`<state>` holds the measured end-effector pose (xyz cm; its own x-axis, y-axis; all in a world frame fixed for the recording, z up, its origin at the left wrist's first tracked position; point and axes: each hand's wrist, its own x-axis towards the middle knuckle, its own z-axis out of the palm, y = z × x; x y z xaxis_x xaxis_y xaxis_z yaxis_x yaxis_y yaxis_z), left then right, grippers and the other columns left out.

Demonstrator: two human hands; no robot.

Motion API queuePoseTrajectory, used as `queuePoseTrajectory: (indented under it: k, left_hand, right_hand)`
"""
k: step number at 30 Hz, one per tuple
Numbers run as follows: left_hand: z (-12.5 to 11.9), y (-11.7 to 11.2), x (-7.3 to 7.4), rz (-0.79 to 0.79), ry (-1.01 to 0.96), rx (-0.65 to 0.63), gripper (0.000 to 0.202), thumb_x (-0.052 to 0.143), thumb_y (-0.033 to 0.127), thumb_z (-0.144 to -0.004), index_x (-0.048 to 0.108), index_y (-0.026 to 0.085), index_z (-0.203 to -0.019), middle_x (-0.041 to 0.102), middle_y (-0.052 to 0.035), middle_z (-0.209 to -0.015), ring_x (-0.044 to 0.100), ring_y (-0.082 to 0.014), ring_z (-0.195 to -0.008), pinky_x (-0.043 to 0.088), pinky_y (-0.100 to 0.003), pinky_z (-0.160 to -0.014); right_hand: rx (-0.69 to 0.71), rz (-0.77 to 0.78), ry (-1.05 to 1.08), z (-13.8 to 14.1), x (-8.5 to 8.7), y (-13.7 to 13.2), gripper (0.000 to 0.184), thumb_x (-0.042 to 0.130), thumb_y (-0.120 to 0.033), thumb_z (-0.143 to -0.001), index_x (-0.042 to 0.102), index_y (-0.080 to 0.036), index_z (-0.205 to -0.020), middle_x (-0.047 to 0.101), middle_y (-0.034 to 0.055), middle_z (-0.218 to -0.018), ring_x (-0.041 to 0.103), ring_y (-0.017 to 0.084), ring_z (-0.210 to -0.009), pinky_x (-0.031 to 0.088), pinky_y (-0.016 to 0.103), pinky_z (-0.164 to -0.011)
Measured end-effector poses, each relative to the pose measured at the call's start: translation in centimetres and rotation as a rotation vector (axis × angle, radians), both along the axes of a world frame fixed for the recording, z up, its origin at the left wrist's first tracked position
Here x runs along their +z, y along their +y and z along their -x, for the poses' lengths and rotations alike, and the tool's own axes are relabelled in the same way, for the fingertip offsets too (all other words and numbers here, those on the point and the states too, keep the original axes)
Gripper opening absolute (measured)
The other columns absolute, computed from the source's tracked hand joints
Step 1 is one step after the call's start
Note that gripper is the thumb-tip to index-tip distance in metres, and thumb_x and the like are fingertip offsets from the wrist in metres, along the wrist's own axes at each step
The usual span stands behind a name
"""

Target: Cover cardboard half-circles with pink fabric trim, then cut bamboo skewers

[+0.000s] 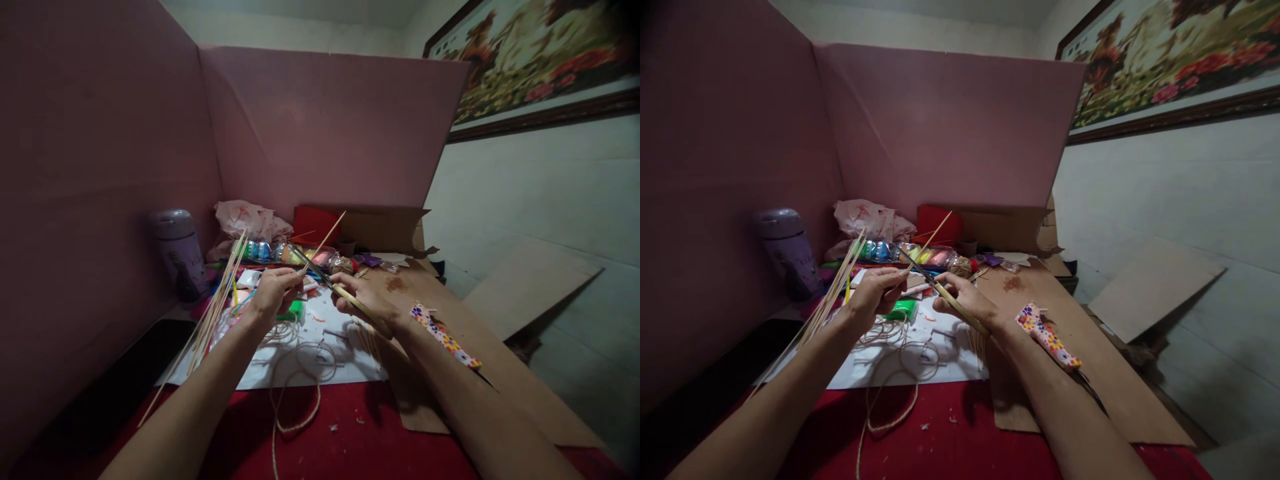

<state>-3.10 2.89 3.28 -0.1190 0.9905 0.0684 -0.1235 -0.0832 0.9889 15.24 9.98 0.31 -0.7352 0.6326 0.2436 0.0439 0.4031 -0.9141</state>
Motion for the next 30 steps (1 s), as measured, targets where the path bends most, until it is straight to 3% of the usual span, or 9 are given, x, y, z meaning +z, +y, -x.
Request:
queuePoseTrajectory:
  k: [10,19,30]
  left_hand:
    - [0.7,0.6,-0.3,0.04,0.144,0.084,0.036,0.067,0.042,-0.064,0.052,0.015,-0.047,0.03,0.0069,-0.031,0.02,-0.0022,-0.026,0.008,-0.018,-0.031]
    - [0.4,0.8,-0.4,-0.014,0.173,0.09,0.029,0.063,0.033,-0.062,0.053,0.015,-0.043,0.031,0.0065,-0.03,0.019,-0.003,-0.026,0.008,-0.021,-0.032]
    - [1.0,1.1,-0.7,-0.061,0.327,0.141,0.031,0.056,0.039,-0.065,0.045,0.017,-0.046,0.025,0.0088,-0.033,0.019,-0.0043,-0.031,0.014,-0.022,-0.037]
  right_hand:
    - [-0.035,0.006,-0.032,0.0,0.5,-0.5,0.061,0.071,-0.05,-0.059,0.054,-0.011,-0.104,0.044,-0.0046,-0.064,0.036,0.009,-0.054,0.027,0.022,-0.049]
    - [-0.044,0.03,-0.013,0.0,1.4,-1.7,0.048,0.069,-0.052,-0.06,0.063,-0.011,-0.086,0.035,-0.0068,-0.054,0.026,0.006,-0.048,0.017,0.021,-0.042]
    - [-0.089,0.091,-0.005,0.5,0.2,-1.1,0.042,0.077,-0.043,-0.057,0.064,-0.013,-0.083,0.041,-0.0072,-0.052,0.03,0.005,-0.044,0.022,0.02,-0.042]
